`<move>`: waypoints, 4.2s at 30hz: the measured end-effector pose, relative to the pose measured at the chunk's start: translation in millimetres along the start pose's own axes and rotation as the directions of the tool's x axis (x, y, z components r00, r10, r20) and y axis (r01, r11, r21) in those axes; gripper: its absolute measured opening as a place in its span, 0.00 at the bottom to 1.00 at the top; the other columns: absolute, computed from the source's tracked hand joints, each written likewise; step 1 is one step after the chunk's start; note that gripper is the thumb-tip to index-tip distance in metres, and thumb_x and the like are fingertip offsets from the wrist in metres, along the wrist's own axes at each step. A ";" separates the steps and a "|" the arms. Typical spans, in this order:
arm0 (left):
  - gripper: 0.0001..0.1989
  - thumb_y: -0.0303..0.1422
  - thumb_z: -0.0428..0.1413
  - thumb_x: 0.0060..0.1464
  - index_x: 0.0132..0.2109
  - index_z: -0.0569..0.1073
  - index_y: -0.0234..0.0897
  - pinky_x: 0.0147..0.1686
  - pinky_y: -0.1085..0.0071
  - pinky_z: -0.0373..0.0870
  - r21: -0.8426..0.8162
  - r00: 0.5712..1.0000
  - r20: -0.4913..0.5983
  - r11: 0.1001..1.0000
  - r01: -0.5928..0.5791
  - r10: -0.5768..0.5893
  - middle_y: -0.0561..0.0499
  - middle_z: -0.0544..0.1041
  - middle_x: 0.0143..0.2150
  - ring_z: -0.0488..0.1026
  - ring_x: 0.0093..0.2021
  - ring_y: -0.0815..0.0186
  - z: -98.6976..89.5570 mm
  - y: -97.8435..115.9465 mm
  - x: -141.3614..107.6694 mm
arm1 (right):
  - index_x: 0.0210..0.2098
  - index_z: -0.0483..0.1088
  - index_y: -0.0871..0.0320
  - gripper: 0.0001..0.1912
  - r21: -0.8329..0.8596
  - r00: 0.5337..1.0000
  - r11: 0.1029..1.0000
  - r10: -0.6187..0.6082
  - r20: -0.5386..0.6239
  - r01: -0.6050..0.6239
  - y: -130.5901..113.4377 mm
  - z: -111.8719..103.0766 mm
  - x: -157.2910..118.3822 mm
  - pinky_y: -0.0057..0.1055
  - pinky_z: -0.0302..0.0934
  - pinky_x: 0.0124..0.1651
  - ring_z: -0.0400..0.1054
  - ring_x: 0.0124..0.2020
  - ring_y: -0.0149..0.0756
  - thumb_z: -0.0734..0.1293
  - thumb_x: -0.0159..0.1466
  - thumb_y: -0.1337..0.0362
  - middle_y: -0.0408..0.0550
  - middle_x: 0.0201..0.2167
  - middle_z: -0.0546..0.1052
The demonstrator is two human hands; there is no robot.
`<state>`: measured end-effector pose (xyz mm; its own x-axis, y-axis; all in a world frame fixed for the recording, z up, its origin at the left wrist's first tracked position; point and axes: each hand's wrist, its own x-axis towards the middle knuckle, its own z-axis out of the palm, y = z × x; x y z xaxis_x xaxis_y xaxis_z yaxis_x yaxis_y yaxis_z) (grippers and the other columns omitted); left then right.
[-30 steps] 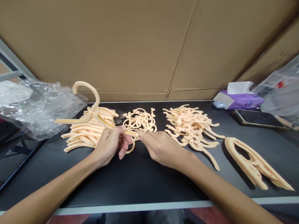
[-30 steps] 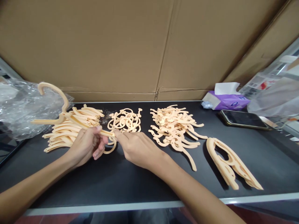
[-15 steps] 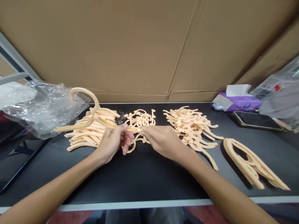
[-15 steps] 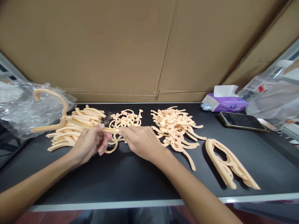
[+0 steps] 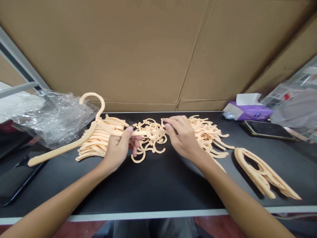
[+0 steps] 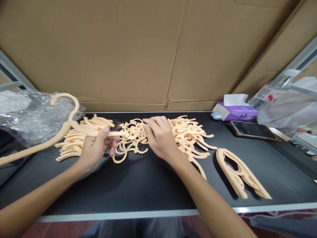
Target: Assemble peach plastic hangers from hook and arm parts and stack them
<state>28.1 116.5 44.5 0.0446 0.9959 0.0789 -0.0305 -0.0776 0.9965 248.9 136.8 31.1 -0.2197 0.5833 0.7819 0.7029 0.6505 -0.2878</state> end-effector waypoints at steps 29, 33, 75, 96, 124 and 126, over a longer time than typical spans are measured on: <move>0.27 0.52 0.52 0.61 0.36 0.77 0.29 0.22 0.72 0.69 0.134 0.972 0.202 0.980 -0.149 0.121 0.48 0.75 0.24 0.71 0.19 0.69 -3.4 -10.2 -7.3 | 0.46 0.72 0.58 0.09 0.093 0.969 0.971 -0.227 0.092 0.219 -22.4 6.0 -7.7 0.40 0.64 0.46 0.68 0.43 0.41 0.62 0.70 0.69 0.54 0.41 0.77; 0.24 0.44 0.58 0.59 0.56 0.72 0.31 0.24 0.73 0.70 -0.036 0.977 0.192 0.996 -0.086 0.091 0.52 0.76 0.27 0.72 0.20 0.69 -5.9 -2.5 -3.1 | 0.46 0.72 0.58 0.09 0.037 0.986 0.986 -0.163 0.042 0.161 -13.1 6.7 -7.3 0.40 0.63 0.46 0.69 0.42 0.42 0.62 0.69 0.70 0.54 0.40 0.77; 0.15 0.29 0.66 0.54 0.45 0.70 0.43 0.39 0.76 0.78 -0.411 0.886 0.464 0.890 0.197 0.017 0.54 0.82 0.38 0.82 0.34 0.68 -8.9 14.4 -9.1 | 0.43 0.76 0.59 0.13 -0.309 0.995 0.951 0.020 0.100 0.012 -4.5 10.8 -6.3 0.39 0.52 0.49 0.66 0.40 0.42 0.60 0.71 0.64 0.51 0.35 0.81; 0.08 0.25 0.63 0.55 0.41 0.80 0.40 0.48 0.68 0.79 -0.029 0.875 0.021 0.875 -0.483 0.484 0.50 0.83 0.46 0.81 0.47 0.61 -6.1 -4.4 -8.7 | 0.35 0.73 0.59 0.09 0.375 0.946 0.924 -0.050 0.321 -0.079 -44.8 14.8 -13.6 0.34 0.60 0.44 0.67 0.35 0.36 0.63 0.70 0.65 0.47 0.30 0.75; 0.22 0.43 0.44 0.66 0.27 0.66 0.38 0.25 0.72 0.58 0.427 0.882 0.417 0.809 -0.405 0.221 0.57 0.61 0.18 0.60 0.22 0.70 -9.1 -2.9 -7.6 | 0.27 0.79 0.57 0.07 -0.073 0.805 0.906 0.404 0.435 -0.416 17.1 -57.6 21.7 0.31 0.63 0.37 0.74 0.34 0.37 0.67 0.56 0.67 0.45 0.29 0.81; 0.21 0.43 0.45 0.65 0.27 0.66 0.38 0.24 0.73 0.57 0.387 0.874 0.435 0.833 -0.396 0.214 0.57 0.61 0.18 0.60 0.21 0.70 -8.1 -4.8 -7.4 | 0.24 0.79 0.56 0.07 -0.187 0.669 0.897 0.427 0.609 -0.401 22.8 -62.7 20.5 0.30 0.61 0.33 0.73 0.30 0.36 0.68 0.54 0.67 0.43 0.25 0.80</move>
<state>19.8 109.8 38.9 0.4673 0.8339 0.2936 0.3429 -0.4771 0.8092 302.9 133.1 75.2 -0.2589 0.9638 0.0640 0.8451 0.2581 -0.4681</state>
